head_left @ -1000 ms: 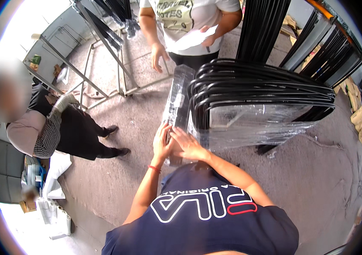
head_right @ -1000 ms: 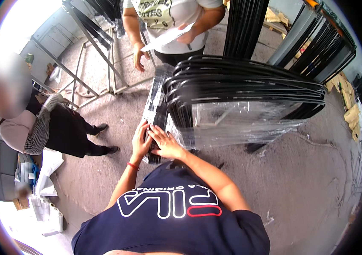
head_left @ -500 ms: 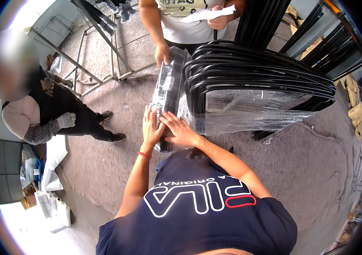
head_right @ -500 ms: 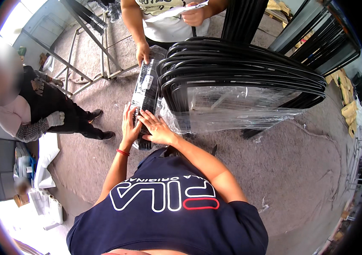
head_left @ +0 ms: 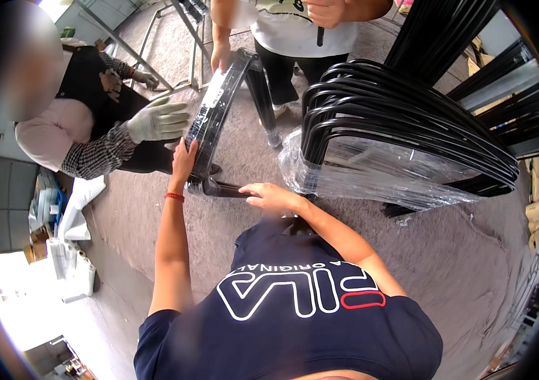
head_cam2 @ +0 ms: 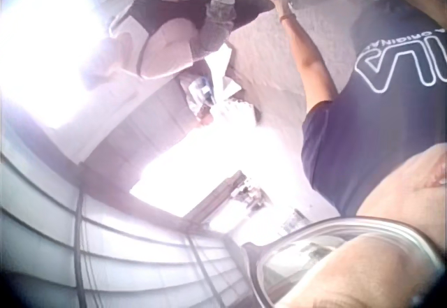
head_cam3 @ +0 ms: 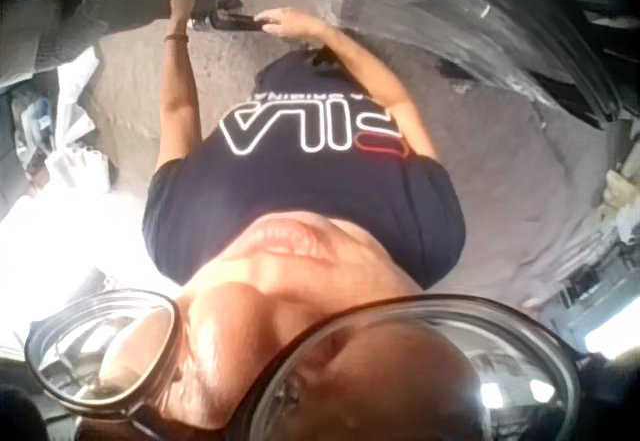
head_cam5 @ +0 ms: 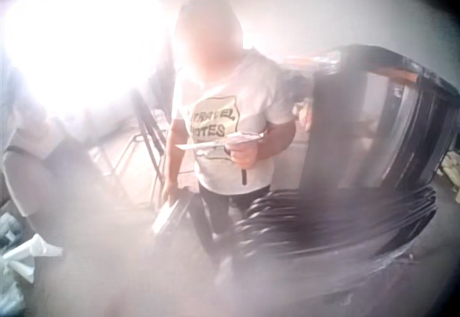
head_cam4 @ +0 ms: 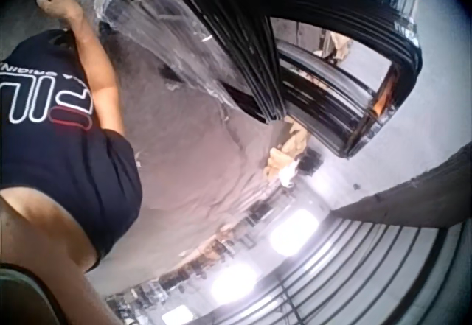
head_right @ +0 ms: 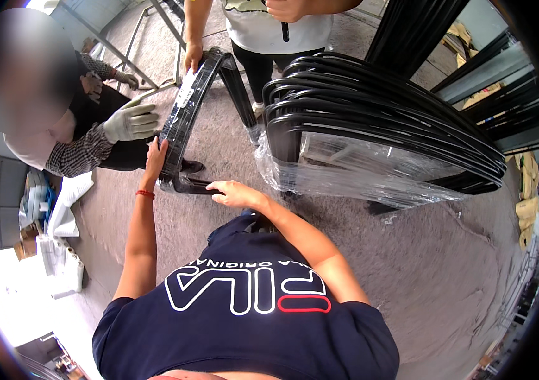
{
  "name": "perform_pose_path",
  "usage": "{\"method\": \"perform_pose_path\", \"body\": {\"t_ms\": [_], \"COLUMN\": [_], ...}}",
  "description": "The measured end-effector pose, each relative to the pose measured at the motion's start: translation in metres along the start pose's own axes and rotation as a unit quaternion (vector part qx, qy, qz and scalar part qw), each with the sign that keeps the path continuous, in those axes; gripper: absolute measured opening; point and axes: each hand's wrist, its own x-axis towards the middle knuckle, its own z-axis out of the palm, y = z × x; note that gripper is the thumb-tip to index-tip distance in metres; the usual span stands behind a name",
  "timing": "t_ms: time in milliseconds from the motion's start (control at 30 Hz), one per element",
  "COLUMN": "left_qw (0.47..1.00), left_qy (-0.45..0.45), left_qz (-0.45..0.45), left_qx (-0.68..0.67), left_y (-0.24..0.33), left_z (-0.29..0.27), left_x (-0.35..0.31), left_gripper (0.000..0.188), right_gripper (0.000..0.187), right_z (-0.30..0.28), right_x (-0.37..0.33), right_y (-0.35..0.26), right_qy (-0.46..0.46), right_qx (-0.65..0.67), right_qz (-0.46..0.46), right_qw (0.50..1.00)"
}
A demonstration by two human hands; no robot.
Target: The person stacks multiple black metal chairs wrapped in plastic onto a wooden pallet. They lift and place the chairs one by one, aligning them into a neat pile.
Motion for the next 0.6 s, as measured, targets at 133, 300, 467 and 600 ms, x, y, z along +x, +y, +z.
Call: {"method": "perform_pose_path", "body": {"t_ms": [133, 300, 467, 600], "left_qw": [0.997, 0.928, 0.963, 0.964], "left_qy": [-0.032, 0.116, 0.126, 0.156], "left_qz": [-0.006, -0.086, -0.188, -0.134], "left_qx": [-0.064, -0.342, -0.149, -0.168], "left_y": [-0.058, -0.078, -0.029, -0.072], "left_z": [0.012, 0.019, 0.012, 0.012], "left_x": [0.02, 0.009, -0.004, 0.002], "left_gripper": [0.052, 0.043, 0.048, 0.048], "right_gripper": [0.034, 0.035, 0.034, 0.033], "right_z": [0.006, 0.011, 0.015, 0.02], "right_x": [-0.001, 0.001, -0.008, -0.011], "right_y": [0.008, 0.014, 0.018, 0.012], "right_qy": [-0.015, -0.045, -0.057, -0.076], "right_qx": [0.031, 0.088, 0.051, 0.044], "right_qz": [0.016, 0.07, 0.057, 0.06], "right_qw": [0.999, 0.993, 0.995, 0.994]}}
